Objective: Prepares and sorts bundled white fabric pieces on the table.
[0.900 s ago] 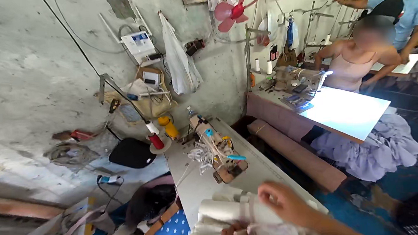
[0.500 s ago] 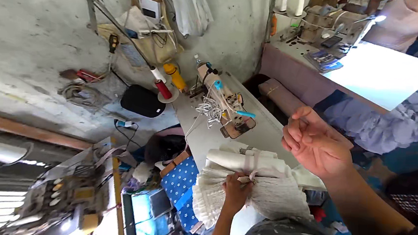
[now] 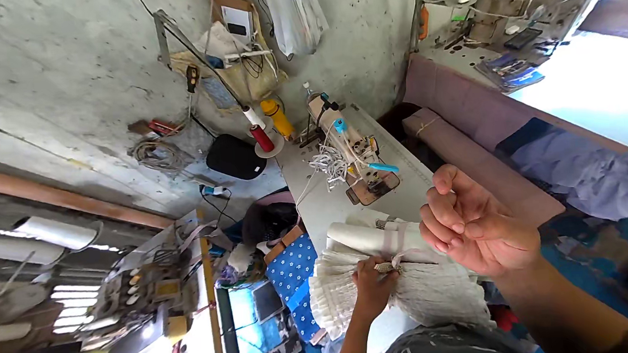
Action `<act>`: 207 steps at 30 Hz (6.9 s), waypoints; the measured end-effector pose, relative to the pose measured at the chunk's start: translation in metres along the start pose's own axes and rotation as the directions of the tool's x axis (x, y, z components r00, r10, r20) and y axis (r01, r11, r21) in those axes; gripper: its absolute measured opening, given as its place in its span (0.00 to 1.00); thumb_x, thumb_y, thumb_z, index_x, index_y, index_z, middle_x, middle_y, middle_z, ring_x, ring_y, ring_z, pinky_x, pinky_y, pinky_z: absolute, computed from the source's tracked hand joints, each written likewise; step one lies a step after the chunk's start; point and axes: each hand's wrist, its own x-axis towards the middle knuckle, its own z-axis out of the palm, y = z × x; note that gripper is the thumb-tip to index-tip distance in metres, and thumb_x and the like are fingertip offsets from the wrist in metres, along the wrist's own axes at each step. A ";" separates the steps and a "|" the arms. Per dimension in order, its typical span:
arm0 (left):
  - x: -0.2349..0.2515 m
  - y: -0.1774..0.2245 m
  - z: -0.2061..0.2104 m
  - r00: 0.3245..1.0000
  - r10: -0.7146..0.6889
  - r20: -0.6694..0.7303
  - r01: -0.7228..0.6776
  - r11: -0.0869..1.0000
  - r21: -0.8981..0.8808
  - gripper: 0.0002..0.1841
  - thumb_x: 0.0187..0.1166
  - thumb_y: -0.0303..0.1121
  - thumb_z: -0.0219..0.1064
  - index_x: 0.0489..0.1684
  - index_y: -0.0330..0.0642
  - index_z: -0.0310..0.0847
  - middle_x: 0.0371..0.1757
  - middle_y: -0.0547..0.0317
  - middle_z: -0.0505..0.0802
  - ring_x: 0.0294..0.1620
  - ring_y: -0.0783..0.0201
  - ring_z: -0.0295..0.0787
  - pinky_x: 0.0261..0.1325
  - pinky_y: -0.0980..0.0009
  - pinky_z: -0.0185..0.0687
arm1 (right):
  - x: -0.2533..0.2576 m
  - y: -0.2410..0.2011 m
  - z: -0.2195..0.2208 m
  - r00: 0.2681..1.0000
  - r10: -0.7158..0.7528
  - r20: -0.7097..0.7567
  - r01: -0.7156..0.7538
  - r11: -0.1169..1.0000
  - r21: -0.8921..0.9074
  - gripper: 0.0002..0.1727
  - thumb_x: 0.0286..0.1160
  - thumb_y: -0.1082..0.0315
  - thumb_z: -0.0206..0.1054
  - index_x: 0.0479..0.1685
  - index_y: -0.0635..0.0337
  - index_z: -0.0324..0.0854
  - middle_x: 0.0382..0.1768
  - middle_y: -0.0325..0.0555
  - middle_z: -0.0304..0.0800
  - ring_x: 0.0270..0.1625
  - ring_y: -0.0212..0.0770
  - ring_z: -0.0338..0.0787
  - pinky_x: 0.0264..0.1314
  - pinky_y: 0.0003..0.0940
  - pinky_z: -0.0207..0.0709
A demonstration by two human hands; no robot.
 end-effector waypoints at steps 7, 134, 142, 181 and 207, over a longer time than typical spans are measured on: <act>0.000 -0.003 0.001 0.999 0.028 -0.024 -0.028 0.999 -0.023 0.16 0.71 0.40 0.77 0.51 0.40 0.92 0.56 0.52 0.92 0.69 0.48 0.77 0.76 0.35 0.53 | 0.000 0.002 0.000 1.000 0.000 0.029 0.000 1.000 -0.005 0.23 0.69 0.74 0.65 0.65 0.47 0.75 0.36 0.32 0.82 0.40 0.27 0.84 0.50 0.25 0.79; -0.088 -0.010 0.004 0.991 0.096 -0.088 -0.130 0.665 -0.736 0.19 0.87 0.34 0.55 0.20 0.48 0.79 0.23 0.76 0.82 0.30 0.83 0.77 0.39 0.81 0.72 | -0.003 0.052 -0.211 0.717 0.146 -0.681 -0.639 0.528 -0.559 0.21 0.82 0.67 0.63 0.13 0.45 0.76 0.11 0.23 0.73 0.12 0.20 0.67 0.17 0.17 0.64; -0.080 0.005 -0.015 0.976 -0.003 -0.217 -0.120 0.827 -0.550 0.13 0.90 0.31 0.50 0.40 0.41 0.81 0.31 0.73 0.83 0.30 0.83 0.76 0.37 0.82 0.73 | 0.025 0.038 -0.236 0.724 0.234 -0.649 -0.656 0.524 -0.543 0.12 0.88 0.58 0.59 0.32 0.46 0.78 0.14 0.22 0.67 0.12 0.19 0.61 0.15 0.16 0.58; -0.118 -0.116 0.108 0.805 0.362 -0.471 -0.077 0.850 0.522 0.11 0.56 0.36 0.74 0.35 0.43 0.89 0.32 0.46 0.86 0.15 0.58 0.80 0.13 0.65 0.75 | -0.032 0.029 -0.330 0.636 0.398 -0.661 -0.695 -0.076 -0.715 0.45 0.46 0.74 0.88 0.74 0.59 0.73 0.63 0.67 0.85 0.63 0.63 0.86 0.64 0.67 0.79; -0.132 -0.068 0.025 0.940 -0.202 -0.275 0.096 0.930 -0.354 0.20 0.80 0.23 0.45 0.53 0.30 0.86 0.39 0.59 0.95 0.34 0.76 0.88 0.35 0.78 0.83 | -0.048 0.095 -0.189 0.691 0.484 -0.538 -0.390 -0.377 -0.840 0.42 0.75 0.46 0.72 0.83 0.65 0.70 0.74 0.73 0.74 0.76 0.77 0.73 0.72 0.78 0.65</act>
